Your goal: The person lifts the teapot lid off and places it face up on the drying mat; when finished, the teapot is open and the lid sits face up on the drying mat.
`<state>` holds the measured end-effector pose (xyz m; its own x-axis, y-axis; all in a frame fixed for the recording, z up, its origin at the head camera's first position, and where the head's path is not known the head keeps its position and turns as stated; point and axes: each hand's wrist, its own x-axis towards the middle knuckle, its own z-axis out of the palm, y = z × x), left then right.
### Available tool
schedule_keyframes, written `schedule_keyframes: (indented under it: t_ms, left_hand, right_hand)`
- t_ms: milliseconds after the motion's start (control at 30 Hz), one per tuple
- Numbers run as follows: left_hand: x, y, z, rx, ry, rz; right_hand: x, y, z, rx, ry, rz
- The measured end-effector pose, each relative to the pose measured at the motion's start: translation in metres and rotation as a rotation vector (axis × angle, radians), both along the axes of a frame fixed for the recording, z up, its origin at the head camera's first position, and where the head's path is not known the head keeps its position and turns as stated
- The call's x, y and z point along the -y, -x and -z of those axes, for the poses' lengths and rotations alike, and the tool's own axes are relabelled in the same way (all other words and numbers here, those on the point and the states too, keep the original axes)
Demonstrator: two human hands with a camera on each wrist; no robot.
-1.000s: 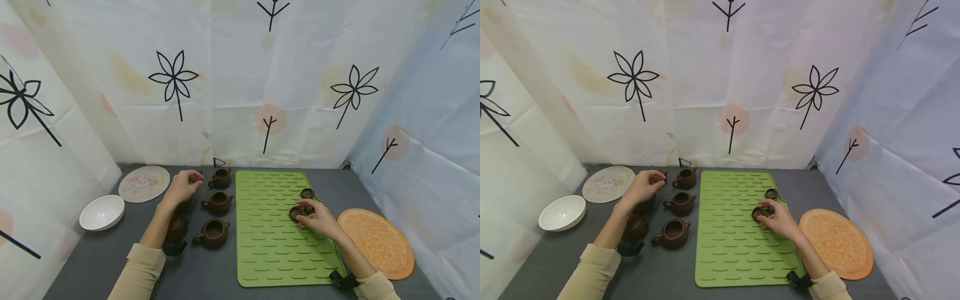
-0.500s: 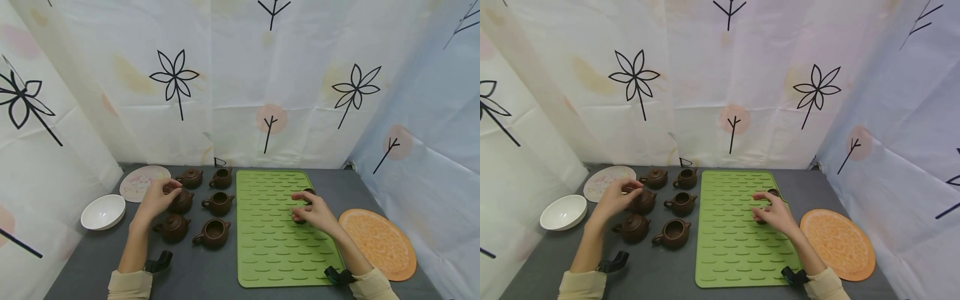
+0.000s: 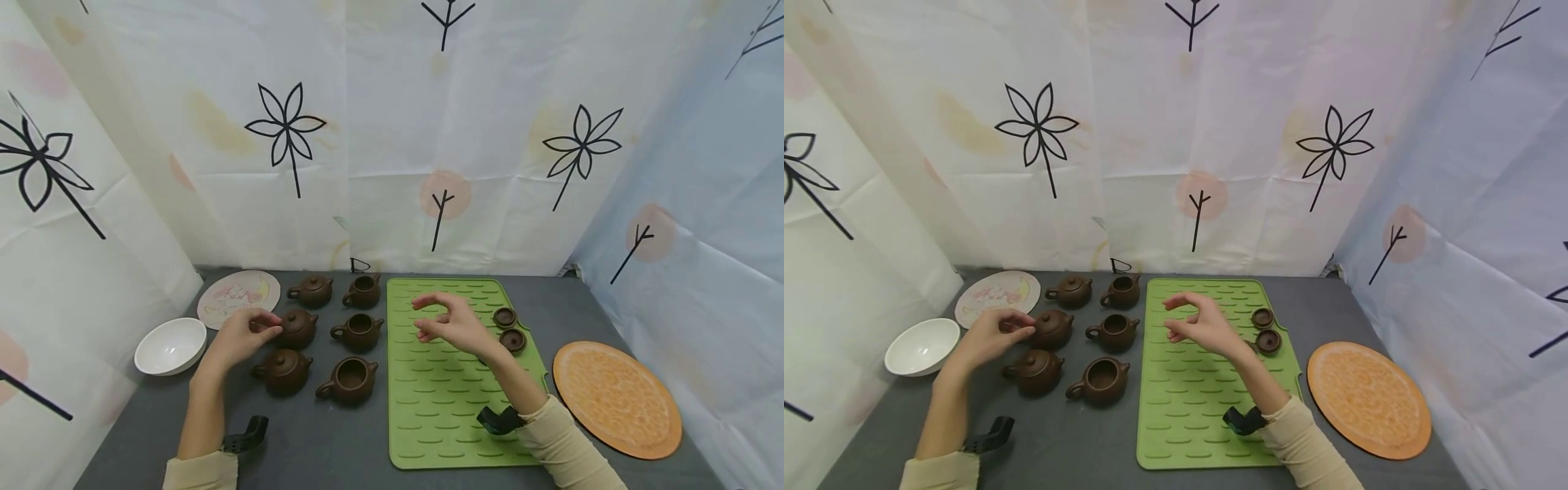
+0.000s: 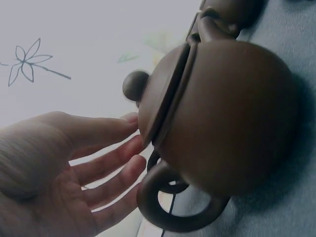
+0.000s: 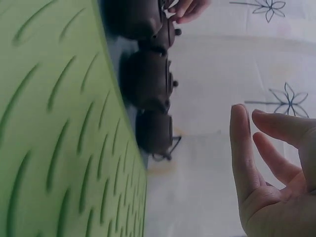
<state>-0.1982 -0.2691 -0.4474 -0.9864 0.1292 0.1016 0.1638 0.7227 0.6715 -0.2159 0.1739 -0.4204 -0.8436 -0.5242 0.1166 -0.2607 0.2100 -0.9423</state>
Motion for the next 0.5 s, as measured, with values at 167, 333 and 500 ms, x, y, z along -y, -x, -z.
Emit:
schedule_keyframes:
  t_ms: [167, 333, 500]
  left_hand:
    - [0.008, -0.001, 0.005, 0.024, 0.010, 0.015]
    - [0.009, -0.001, 0.009, 0.046, -0.002, 0.060]
    - [0.009, 0.002, 0.012, 0.065, -0.007, 0.082]
  right_hand:
    - [0.043, 0.009, -0.003, 0.053, 0.047, -0.084]
    - [0.088, 0.018, 0.000, 0.108, 0.077, -0.165]
    - [0.131, 0.026, 0.006, 0.171, 0.072, -0.227]
